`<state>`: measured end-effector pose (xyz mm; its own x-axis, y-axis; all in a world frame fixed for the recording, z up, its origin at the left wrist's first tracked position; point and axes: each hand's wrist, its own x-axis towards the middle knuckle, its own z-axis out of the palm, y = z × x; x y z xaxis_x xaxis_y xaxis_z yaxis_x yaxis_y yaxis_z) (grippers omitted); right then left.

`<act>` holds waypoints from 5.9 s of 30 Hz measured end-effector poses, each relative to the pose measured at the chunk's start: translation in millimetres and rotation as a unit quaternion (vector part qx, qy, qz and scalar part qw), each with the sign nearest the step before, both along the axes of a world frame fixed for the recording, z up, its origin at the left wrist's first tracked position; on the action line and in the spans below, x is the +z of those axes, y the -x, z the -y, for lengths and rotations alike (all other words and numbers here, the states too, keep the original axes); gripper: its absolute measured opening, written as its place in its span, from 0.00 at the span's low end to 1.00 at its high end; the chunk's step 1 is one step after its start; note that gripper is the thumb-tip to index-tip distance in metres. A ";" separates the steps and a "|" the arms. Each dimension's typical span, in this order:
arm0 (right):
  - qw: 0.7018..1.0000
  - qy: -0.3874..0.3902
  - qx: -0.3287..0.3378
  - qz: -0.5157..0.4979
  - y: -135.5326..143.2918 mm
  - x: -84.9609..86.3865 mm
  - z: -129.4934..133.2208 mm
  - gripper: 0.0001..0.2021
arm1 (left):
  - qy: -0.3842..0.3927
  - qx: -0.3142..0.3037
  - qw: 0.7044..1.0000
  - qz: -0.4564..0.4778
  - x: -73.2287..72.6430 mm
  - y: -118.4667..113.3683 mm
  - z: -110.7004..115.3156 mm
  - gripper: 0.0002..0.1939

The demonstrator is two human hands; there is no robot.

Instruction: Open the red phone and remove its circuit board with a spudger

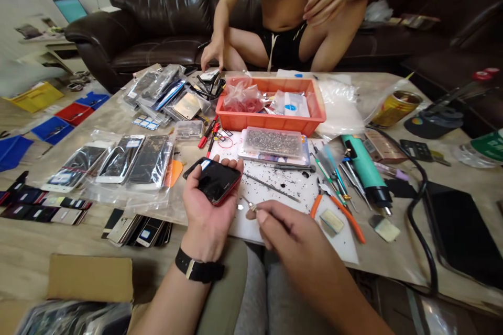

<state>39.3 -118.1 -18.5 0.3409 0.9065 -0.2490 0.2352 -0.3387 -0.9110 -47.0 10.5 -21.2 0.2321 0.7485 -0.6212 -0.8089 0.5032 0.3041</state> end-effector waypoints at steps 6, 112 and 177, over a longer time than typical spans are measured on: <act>0.999 -0.021 0.034 0.035 13.3 9.1 3.8 0.18 | 0.004 -0.016 1.000 0.002 3.3 2.2 5.4 0.14; 0.935 0.030 0.101 0.339 -0.5 -4.6 -19.4 0.09 | -0.123 -0.001 0.987 -0.105 -31.0 4.7 9.4 0.09; 0.947 0.010 -0.038 -0.320 14.7 -36.3 -37.2 0.19 | -0.182 0.021 0.976 -0.114 -25.0 -7.5 17.5 0.16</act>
